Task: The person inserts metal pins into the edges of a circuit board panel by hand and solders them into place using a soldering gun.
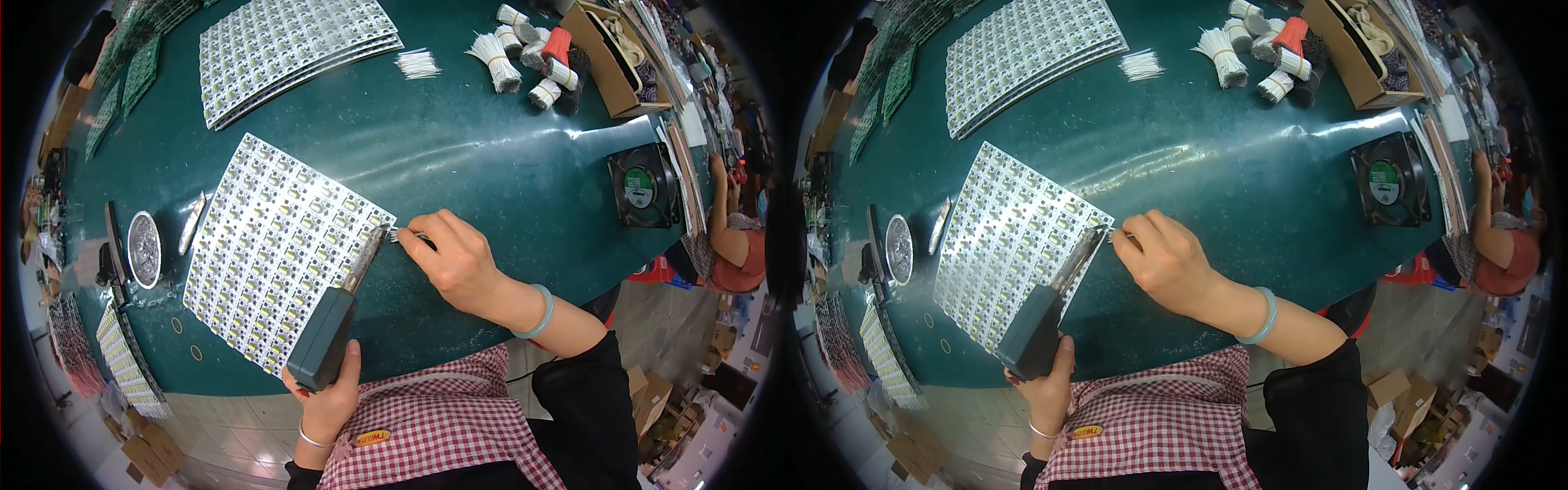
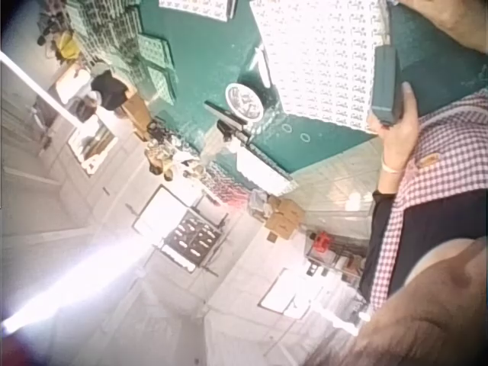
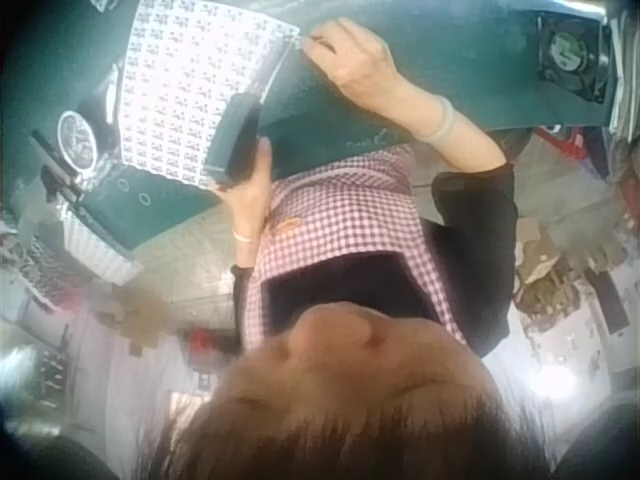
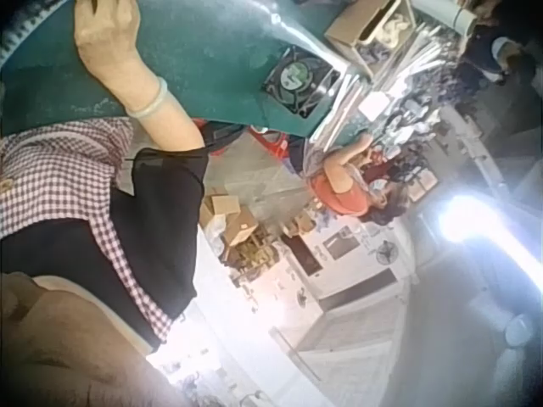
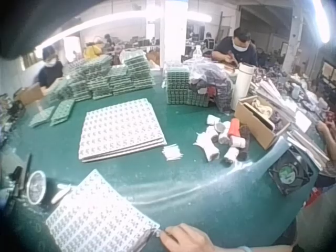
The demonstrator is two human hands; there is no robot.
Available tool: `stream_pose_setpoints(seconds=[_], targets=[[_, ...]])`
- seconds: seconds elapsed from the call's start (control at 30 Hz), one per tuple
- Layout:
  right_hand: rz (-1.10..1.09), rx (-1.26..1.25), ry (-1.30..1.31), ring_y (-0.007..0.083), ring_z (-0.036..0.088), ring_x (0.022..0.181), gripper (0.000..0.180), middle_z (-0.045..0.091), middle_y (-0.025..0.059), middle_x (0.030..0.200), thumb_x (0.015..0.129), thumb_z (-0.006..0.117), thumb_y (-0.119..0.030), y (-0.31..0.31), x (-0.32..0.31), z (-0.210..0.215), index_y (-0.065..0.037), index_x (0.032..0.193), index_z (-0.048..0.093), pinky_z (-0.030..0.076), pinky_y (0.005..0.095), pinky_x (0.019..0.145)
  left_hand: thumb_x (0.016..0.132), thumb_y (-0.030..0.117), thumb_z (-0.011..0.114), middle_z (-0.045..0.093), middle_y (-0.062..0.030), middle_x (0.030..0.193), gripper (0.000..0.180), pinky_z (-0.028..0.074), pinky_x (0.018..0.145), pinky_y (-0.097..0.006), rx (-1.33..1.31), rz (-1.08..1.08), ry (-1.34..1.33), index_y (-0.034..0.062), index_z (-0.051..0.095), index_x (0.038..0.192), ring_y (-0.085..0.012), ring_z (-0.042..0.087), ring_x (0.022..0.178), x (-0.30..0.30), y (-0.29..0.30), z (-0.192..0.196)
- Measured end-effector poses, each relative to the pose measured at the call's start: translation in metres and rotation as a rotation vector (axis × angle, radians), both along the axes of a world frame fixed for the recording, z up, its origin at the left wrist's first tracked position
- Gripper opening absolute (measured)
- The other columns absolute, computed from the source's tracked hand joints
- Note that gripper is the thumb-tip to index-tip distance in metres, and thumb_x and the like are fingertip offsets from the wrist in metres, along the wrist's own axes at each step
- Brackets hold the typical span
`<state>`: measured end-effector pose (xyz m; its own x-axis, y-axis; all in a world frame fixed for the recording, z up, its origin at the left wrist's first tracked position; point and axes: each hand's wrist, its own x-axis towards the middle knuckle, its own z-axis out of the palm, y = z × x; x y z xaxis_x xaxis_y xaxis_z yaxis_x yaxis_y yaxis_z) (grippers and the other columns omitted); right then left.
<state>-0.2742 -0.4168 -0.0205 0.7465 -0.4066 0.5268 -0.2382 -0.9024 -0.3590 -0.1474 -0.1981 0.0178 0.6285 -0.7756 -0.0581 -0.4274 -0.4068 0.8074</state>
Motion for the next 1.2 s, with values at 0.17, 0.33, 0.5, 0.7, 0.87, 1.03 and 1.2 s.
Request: stream_pose_setpoints(seconds=[0.17, 0.33, 0.5, 0.7, 0.87, 1.03, 1.2], targets=[[-0.002, 0.001, 0.000, 0.0214, 0.058, 0.075, 0.022, 0.057, 0.0094, 0.086, 0.068, 0.066, -0.001, 0.000, 0.000, 0.000, 0.004, 0.090, 0.066, 0.052, 0.0288, 0.062, 0.084, -0.005, 0.071, 0.067, -0.0070, 0.089, 0.024, 0.046, 0.050, -0.022, -0.047, 0.122, 0.156, -0.0029, 0.064, 0.107, -0.0094, 0.058, 0.058, -0.002, 0.010, -0.004], [-0.002, -0.001, 0.000, 0.0213, 0.058, 0.076, 0.022, 0.057, 0.0093, 0.086, 0.068, 0.066, -0.001, 0.000, 0.000, 0.002, 0.004, 0.090, 0.066, 0.052, 0.0288, 0.062, 0.082, -0.008, 0.071, 0.068, -0.0109, 0.102, 0.037, 0.046, 0.049, -0.022, -0.149, 0.205, 0.274, -0.0034, 0.061, 0.118, -0.0102, 0.058, 0.058, -0.005, 0.007, 0.001], [0.009, 0.010, 0.048, 0.0214, 0.058, 0.076, 0.024, 0.057, 0.0093, 0.086, 0.069, 0.066, 0.000, 0.000, -0.005, 0.006, 0.004, 0.092, 0.065, 0.052, 0.0291, 0.062, 0.081, -0.009, 0.070, 0.068, -0.0120, 0.105, 0.041, 0.045, 0.048, -0.021, -0.141, 0.172, 0.256, -0.0035, 0.061, 0.121, -0.0100, 0.058, 0.057, -0.002, 0.008, 0.003], [-0.031, 0.049, 0.077, 0.0234, 0.060, 0.071, 0.031, 0.062, 0.0120, 0.089, 0.069, 0.069, 0.003, 0.004, -0.021, 0.028, 0.004, 0.100, 0.066, 0.050, 0.0311, 0.058, 0.080, -0.009, 0.070, 0.068, -0.0124, 0.105, 0.041, 0.045, 0.048, -0.021, -0.158, 0.261, 0.299, -0.0032, 0.061, 0.120, -0.0101, 0.058, 0.059, 0.003, 0.018, -0.003], [0.005, -0.011, -0.026, 0.0234, 0.059, 0.071, 0.030, 0.061, 0.0120, 0.085, 0.068, 0.069, 0.003, 0.005, -0.003, 0.025, 0.004, 0.099, 0.066, 0.049, 0.0303, 0.057, 0.081, -0.008, 0.072, 0.067, -0.0102, 0.099, 0.039, 0.046, 0.050, -0.021, -0.107, 0.233, 0.247, -0.0030, 0.062, 0.118, -0.0099, 0.058, 0.059, 0.004, 0.020, -0.007], [0.032, 0.037, -0.012, 0.0235, 0.058, 0.077, 0.027, 0.059, 0.0115, 0.088, 0.068, 0.066, 0.002, 0.005, 0.002, 0.000, 0.005, 0.095, 0.065, 0.051, 0.0302, 0.062, 0.082, -0.006, 0.073, 0.065, -0.0065, 0.088, 0.036, 0.045, 0.052, -0.021, -0.050, 0.130, 0.139, -0.0027, 0.064, 0.116, -0.0085, 0.057, 0.060, 0.008, 0.023, -0.009], [0.025, 0.055, -0.018, 0.0236, 0.059, 0.074, 0.028, 0.060, 0.0120, 0.088, 0.068, 0.067, 0.003, 0.007, 0.003, -0.002, 0.005, 0.096, 0.065, 0.051, 0.0306, 0.060, 0.084, -0.002, 0.074, 0.065, -0.0042, 0.083, 0.030, 0.045, 0.053, -0.021, -0.013, 0.120, 0.138, -0.0021, 0.066, 0.113, -0.0076, 0.056, 0.060, 0.007, 0.021, -0.009]])
